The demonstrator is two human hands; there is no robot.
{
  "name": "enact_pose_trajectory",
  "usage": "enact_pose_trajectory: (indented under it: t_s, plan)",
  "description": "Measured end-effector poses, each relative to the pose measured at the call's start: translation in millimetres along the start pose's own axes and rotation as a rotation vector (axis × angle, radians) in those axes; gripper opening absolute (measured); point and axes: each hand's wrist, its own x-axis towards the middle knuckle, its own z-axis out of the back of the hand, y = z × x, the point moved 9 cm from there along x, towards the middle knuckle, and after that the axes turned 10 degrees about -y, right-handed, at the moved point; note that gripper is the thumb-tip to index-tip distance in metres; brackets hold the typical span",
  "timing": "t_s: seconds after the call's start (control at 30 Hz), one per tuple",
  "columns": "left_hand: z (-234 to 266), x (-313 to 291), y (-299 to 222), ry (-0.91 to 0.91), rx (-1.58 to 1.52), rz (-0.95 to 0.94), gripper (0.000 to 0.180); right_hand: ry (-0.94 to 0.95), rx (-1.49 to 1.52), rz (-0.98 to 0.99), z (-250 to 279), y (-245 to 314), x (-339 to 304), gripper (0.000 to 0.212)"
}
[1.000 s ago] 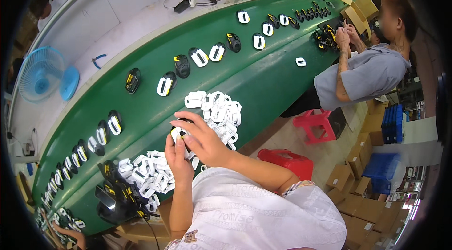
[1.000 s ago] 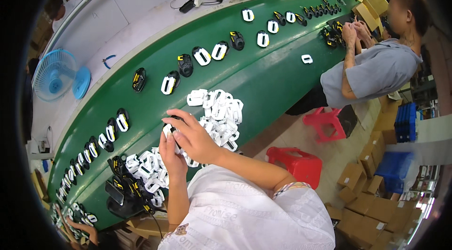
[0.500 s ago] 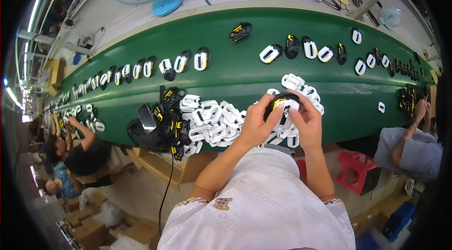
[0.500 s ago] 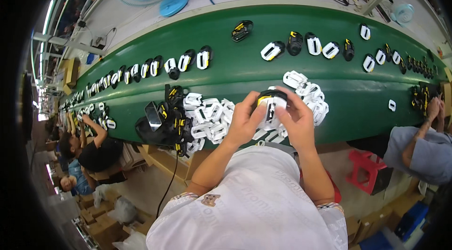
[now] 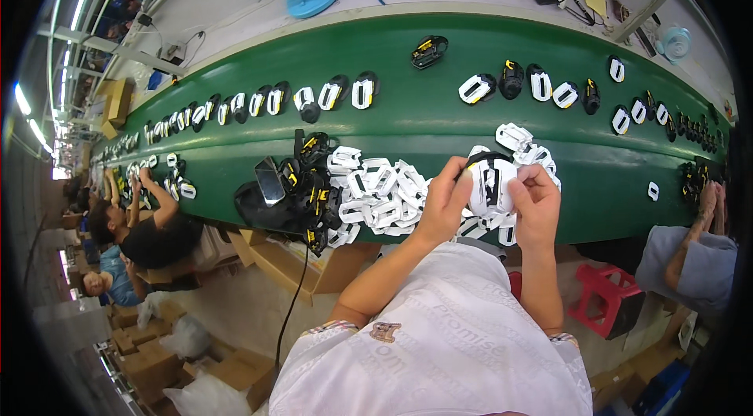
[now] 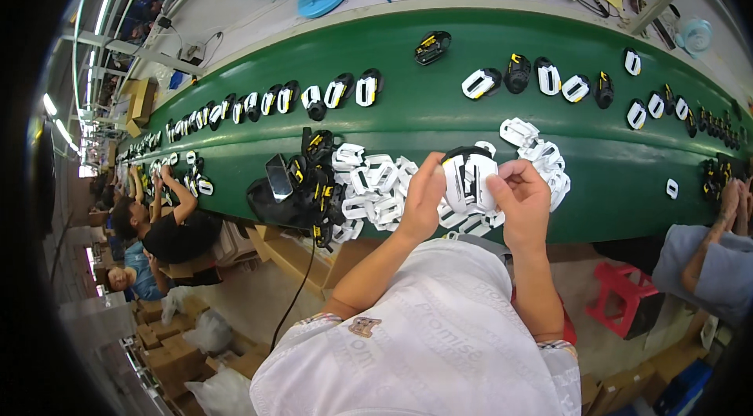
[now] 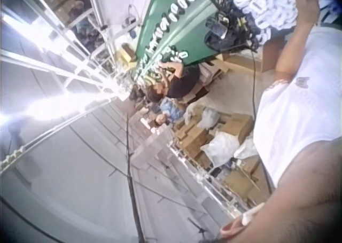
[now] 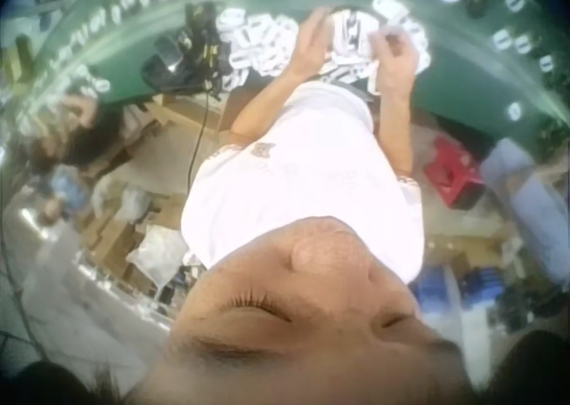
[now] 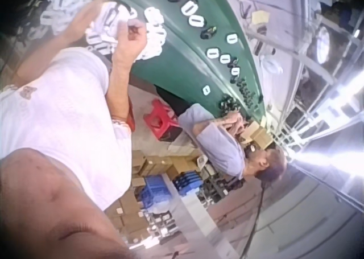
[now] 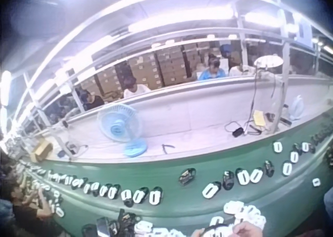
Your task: The person assembles small plastic components and white plastic frames onto electronic housings by hand on a factory production line.
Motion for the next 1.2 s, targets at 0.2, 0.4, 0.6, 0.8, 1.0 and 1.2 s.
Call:
enact_pose_trajectory:
  t_s: [0.2,0.4,0.6,0.8,1.0,1.2]
  plan:
    - [-2.3,-2.8,1.2,-0.081,-0.090,0.096,0.035,-0.066,-0.229,0.269,-12.7,22.0,-18.7,0.014]
    - [-2.0,-8.6,-29.9,-0.087,0.280,-0.243,0.047,-0.049,-0.226,0.152,-5.3,15.8,-15.9,0.013]
    - [-6.9,-15.0,28.0,-0.065,-0.165,0.289,0.049,0.023,-0.170,0.145,-13.8,13.8,-19.9,0.012]
    - [-4.7,-16.8,9.5,-0.026,0.090,0.068,0.028,-0.057,-0.216,0.144,5.7,8.6,-8.4,0.013]
    - [-6.2,-16.0,1.3,-0.054,0.085,-0.007,0.023,-0.071,-0.247,0.269,1.2,17.4,-7.9,0.015]
    - [-17.5,-11.0,-7.1,0.012,0.067,0.030,0.022,0.061,-0.143,0.034,8.9,-8.3,-9.9,0.021]
